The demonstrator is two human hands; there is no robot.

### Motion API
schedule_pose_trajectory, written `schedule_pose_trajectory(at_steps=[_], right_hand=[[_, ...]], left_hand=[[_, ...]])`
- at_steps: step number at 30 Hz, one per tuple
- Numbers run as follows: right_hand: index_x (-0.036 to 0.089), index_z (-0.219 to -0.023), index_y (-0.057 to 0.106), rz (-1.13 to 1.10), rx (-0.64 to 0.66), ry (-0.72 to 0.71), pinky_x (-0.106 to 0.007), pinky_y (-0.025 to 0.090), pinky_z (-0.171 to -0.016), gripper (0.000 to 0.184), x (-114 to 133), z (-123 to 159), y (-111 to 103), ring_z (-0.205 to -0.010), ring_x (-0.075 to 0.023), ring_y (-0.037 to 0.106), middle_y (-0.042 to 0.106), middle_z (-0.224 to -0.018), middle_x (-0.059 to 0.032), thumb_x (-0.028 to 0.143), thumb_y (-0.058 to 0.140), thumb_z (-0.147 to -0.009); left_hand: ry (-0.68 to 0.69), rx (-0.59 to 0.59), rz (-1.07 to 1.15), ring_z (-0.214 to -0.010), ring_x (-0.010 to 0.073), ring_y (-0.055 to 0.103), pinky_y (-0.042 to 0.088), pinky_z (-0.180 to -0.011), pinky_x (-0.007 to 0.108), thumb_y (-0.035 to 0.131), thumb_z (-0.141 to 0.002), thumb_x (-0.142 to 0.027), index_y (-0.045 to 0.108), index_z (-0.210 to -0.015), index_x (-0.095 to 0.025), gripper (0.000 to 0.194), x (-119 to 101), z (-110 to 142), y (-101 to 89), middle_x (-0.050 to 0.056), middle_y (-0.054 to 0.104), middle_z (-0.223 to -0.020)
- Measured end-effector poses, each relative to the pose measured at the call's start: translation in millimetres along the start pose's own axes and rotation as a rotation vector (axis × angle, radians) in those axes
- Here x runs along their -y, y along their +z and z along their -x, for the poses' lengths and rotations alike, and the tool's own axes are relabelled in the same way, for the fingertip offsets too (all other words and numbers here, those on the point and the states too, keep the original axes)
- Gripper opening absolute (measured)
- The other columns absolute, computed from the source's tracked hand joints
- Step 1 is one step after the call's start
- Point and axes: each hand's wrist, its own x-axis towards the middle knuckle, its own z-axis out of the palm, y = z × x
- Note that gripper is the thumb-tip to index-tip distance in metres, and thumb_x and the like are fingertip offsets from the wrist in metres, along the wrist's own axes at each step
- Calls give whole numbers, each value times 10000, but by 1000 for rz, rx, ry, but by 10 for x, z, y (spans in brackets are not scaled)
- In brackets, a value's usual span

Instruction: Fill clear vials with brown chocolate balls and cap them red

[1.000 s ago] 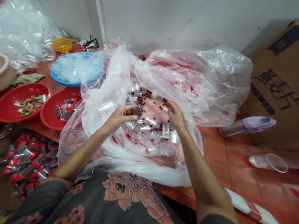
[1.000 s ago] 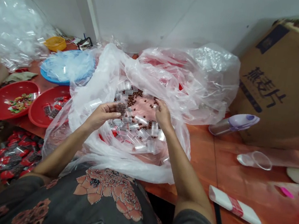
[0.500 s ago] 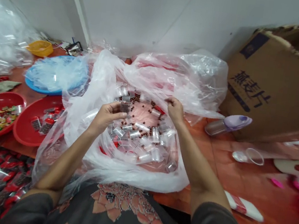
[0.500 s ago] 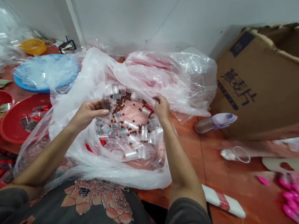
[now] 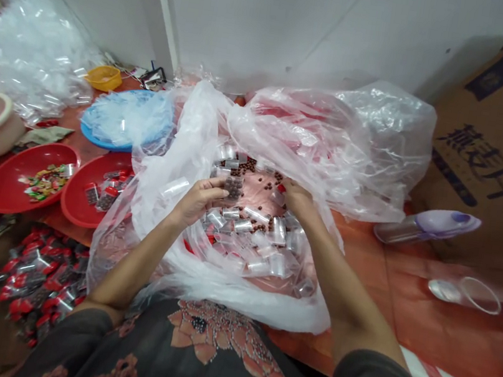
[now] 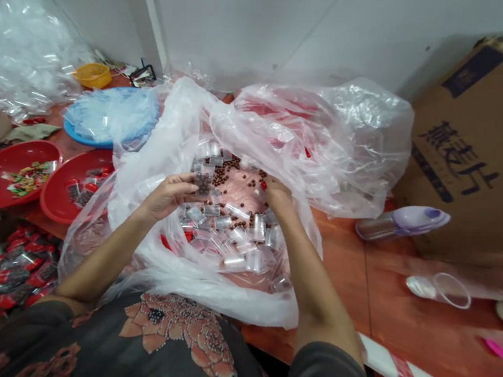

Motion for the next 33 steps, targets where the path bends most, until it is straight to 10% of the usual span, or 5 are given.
schedule_pose_trajectory(at_steps=[7,12,28,33], right_hand=[[221,-1185,628,-887,-161,-2,-332,546,-785,365,777,688,-304,-913,-192,674,716,-1075,-62,394,601,-865],[260,-1160,700,-1121,-164,-23,-301,552,-750,358,1238,1216,-437,-848,-153,675,734,-1074,-28,430,693,-845],[338,-1231,693,-562,-359,-388,-425,571,-943,289,1470,1795,-256,-1067,-205,684,730,-1147,-34,273,555,-986],[269,-1471,447,-380,-324,-446,-531,520,-1034,686,1464,1853,-124,-1269,-303,574,603,-1369,-135,391,734,-860]], left_hand=[[27,16,-100,-915,191,714,565,-848,312,808,-713,-254,746,-1123,-157,426,138,123,74,91,757,-1086],[25,117,-200,-1012,211,692,546,-890,329,794,-749,-280,729,-1179,-149,454,270,281,172,120,738,-1159],[33,130,-220,-875,160,681,539,-832,301,781,-746,-283,766,-1097,-168,370,517,666,222,73,760,-1013],[43,80,-147,-864,149,681,534,-813,272,790,-754,-265,762,-1091,-170,351,562,720,299,67,756,-994]])
